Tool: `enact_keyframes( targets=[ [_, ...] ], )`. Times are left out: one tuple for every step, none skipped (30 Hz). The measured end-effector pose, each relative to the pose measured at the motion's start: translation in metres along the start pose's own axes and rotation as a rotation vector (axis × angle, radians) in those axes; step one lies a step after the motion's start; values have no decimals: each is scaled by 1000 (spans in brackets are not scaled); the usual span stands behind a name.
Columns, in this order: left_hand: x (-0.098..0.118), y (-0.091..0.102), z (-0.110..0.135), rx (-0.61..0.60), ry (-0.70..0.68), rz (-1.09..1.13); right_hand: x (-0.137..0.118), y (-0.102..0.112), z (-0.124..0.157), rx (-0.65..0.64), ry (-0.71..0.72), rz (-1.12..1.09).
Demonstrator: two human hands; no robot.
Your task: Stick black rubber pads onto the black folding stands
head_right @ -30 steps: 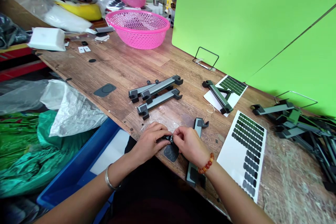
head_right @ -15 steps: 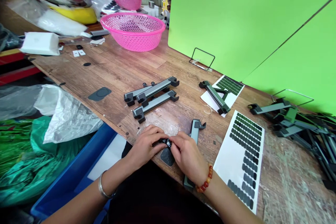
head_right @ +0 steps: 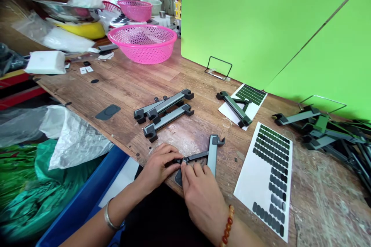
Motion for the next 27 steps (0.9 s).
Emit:
enact_keyframes(
  targets=[
    [0,0,-1,-4,0,-5,2,-2,0,-1,-25,8],
    [0,0,-1,-9,1,-11,4,-5,-2,1,-55,12],
    [-1,0,-2,-15,3,-17,7,-7,-4,9,-91,10],
    [0,-1,-2,-21,3,-23,10,-9,-7,24,-129,5],
    [0,-1,-2,-25,3,-27,13,-11,-11,42,-164,-7],
    [1,-1,-2,-28,4,-27,16,-11,-14,63,-195,-25],
    [1,-1,-1,-34,6,-20,20,-10,-16,83,-224,-53],
    [1,-1,-1,-45,11,-3,23,-6,-18,104,-248,-91],
    [1,0,-1,-50,25,26,27,0,-18,127,-269,-142],
    [0,3,-2,-39,53,66,32,10,-17,159,-288,-209],
    [-3,9,-3,-6,93,114,39,22,-14,203,-306,-299],
    [-5,18,-5,53,137,169,46,37,-10,270,-319,-410],
    [-7,29,-7,130,178,225,55,53,-3,357,-329,-535],
    [-7,39,-9,205,208,274,66,68,4,456,-333,-667],
    [-4,46,-11,257,219,309,76,79,10,547,-332,-796],
    [1,49,-14,276,213,329,86,85,16,620,-329,-907],
    [8,46,-16,262,204,335,94,85,20,668,-335,-993],
    [15,39,-17,227,199,333,101,81,21,690,-349,-1057],
    [21,29,-17,180,202,328,107,73,21,690,-367,-1104],
    [26,16,-15,129,213,328,111,65,21,683,-388,-1133],
    [31,3,-11,88,230,336,114,57,20,669,-406,-1143],
    [34,-10,-7,46,250,348,115,54,19,649,-412,-1131],
    [38,-21,-3,7,263,358,115,56,19,629,-405,-1095],
    [42,-30,0,-28,269,361,114,64,19,623,-389,-1037],
    [45,-36,2,-57,271,357,114,79,20,639,-371,-967],
    [48,-39,4,-76,271,349,113,99,22,676,-347,-892],
    [50,-40,4,-90,272,341,113,122,24,735,-323,-826]
  ],
)
Point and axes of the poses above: each hand's wrist, its own z-axis away from the middle knuckle, its own y-axis out of the back of the hand, x = y × z, the point moved 10 cm from there along -z, towards the middle knuckle, and after that the axes turned 10 degrees about -z, right-handed, at the moved point
